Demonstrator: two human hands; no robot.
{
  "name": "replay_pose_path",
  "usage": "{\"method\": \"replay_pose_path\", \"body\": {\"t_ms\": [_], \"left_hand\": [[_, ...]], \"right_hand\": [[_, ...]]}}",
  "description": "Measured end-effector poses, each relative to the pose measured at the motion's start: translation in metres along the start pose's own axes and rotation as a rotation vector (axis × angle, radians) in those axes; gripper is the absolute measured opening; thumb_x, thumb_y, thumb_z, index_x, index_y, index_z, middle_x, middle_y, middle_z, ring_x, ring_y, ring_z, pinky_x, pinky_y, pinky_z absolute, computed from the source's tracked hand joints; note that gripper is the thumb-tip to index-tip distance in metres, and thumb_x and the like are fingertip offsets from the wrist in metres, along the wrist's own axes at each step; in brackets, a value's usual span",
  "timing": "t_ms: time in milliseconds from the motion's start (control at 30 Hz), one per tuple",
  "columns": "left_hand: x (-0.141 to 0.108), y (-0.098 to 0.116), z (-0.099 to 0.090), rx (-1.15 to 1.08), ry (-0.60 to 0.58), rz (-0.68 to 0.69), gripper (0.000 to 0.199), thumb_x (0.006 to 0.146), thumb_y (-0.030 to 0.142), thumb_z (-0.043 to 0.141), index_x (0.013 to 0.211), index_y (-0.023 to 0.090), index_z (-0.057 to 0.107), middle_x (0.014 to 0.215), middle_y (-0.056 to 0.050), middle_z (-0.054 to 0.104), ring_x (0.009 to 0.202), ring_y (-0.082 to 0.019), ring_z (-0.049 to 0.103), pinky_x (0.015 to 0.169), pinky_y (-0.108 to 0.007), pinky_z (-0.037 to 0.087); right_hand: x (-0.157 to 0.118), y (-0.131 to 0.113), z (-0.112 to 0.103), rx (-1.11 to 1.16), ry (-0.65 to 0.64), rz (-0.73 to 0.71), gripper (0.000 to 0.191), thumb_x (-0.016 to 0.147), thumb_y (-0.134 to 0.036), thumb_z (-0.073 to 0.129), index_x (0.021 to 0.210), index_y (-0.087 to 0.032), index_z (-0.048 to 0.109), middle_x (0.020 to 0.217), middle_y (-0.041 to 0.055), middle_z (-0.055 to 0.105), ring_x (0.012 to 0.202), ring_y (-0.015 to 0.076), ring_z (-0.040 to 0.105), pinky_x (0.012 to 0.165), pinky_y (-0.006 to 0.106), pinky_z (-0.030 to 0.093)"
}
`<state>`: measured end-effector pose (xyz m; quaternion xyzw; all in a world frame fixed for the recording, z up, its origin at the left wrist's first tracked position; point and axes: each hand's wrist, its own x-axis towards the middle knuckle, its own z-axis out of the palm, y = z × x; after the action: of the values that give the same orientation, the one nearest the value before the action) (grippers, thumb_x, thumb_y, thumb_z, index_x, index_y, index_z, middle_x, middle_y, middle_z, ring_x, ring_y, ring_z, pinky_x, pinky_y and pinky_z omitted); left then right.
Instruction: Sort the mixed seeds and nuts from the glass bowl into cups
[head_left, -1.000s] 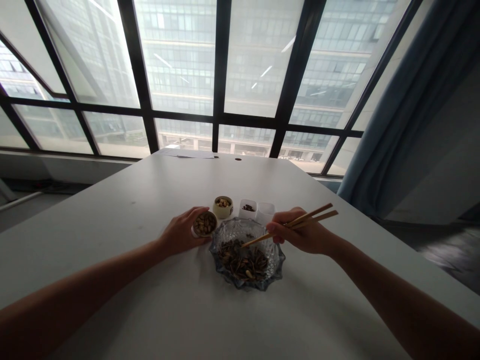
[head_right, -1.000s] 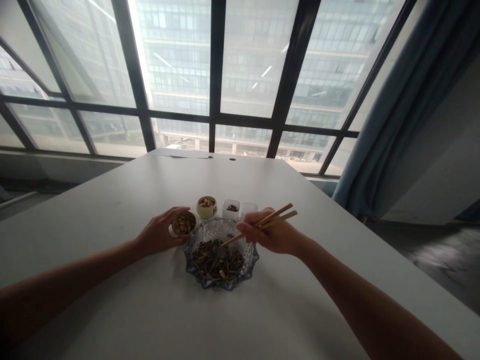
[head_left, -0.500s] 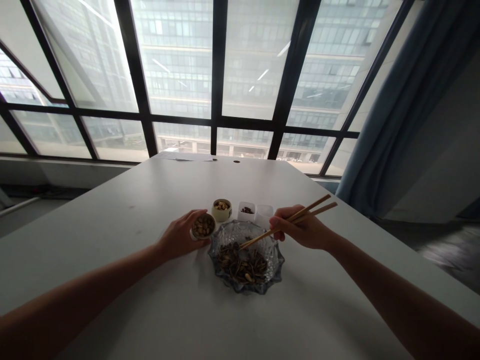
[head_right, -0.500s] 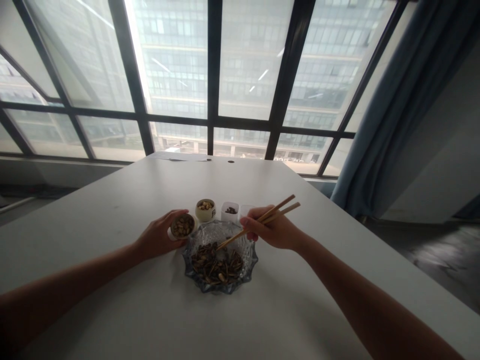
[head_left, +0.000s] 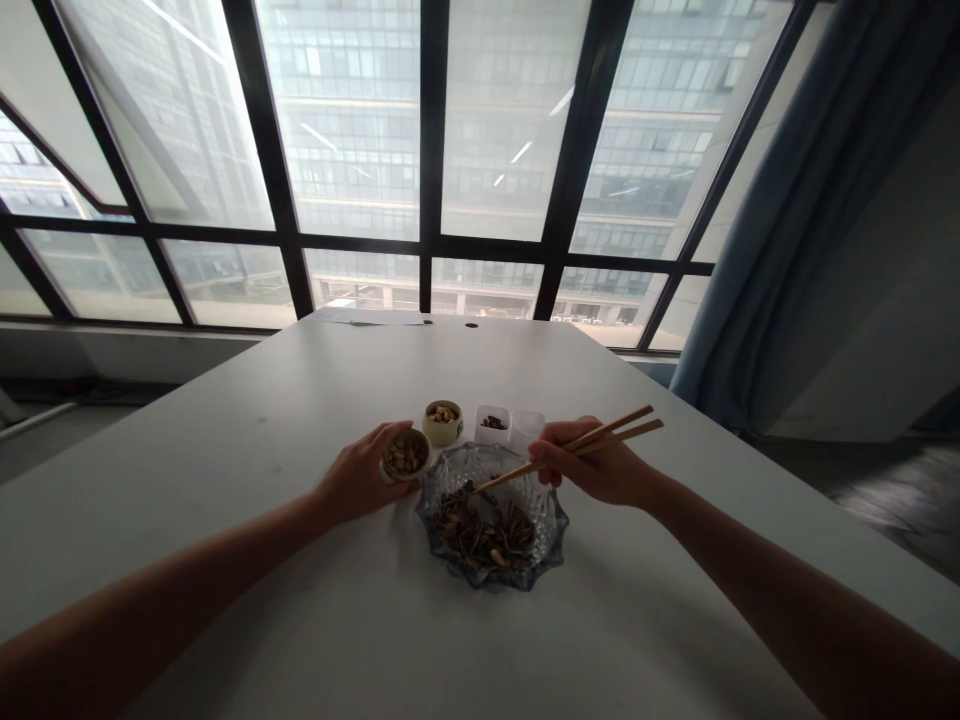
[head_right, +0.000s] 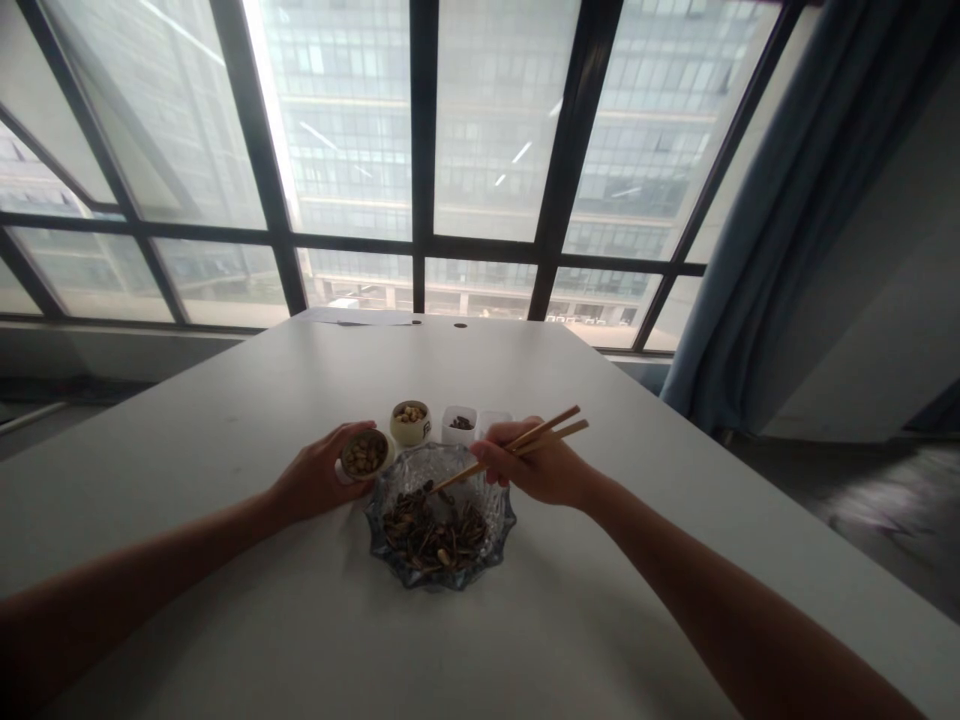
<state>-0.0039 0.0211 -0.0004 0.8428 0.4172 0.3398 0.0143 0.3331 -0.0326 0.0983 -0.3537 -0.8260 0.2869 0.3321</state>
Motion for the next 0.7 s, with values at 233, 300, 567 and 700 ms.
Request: {"method": "replay_pose_path", "body": {"t_ms": [233,300,567,700], "left_hand": [[0.0,0.0,0.0,0.005,0.002,-0.021,0.071,0.076,0.044,0.071,0.139,0.024,0.048,0.136,-0.011,0.065,0.118,-0.032,0.068,0.098,-0.045,0.058],[-0.001,-0.001,0.0,-0.002,0.001,-0.021,0.071,0.076,0.044,0.071,0.14,0.024,0.047,0.136,-0.011,0.065,0.118,-0.032,0.067,0.098,-0.046,0.058],[0.0,-0.002,0.002,-0.01,0.001,-0.02,0.071,0.077,0.044,0.071,0.141,0.023,0.046,0.137,-0.012,0.064,0.118,-0.033,0.067,0.098,-0.046,0.058],[0.0,-0.002,0.002,-0.019,0.011,-0.023,0.071,0.077,0.044,0.071,0.14,0.024,0.047,0.136,-0.011,0.064,0.119,-0.032,0.067,0.099,-0.045,0.057]], "right_hand": [[0.01,0.02,-0.02,0.36,0.294,0.178,0.054,0.076,-0.068,0.075,0.068,-0.015,0.069,0.048,0.004,0.066,0.04,0.015,0.06,0.038,0.025,0.05],[0.01,0.022,-0.027,0.346,0.377,0.175,0.056,0.072,-0.071,0.076,0.066,-0.015,0.068,0.047,0.0041,0.065,0.039,0.0155,0.06,0.038,0.026,0.05],[0.0,0.024,-0.048,-0.233,0.6,0.084,0.06,0.087,-0.074,0.056,0.07,-0.017,0.068,0.055,0.0067,0.069,0.047,0.0156,0.063,0.045,0.026,0.05],[0.0,0.028,-0.052,-0.315,0.519,0.169,0.066,0.085,-0.079,0.052,0.067,-0.017,0.067,0.056,0.0077,0.069,0.047,0.0163,0.063,0.042,0.025,0.046]]}}
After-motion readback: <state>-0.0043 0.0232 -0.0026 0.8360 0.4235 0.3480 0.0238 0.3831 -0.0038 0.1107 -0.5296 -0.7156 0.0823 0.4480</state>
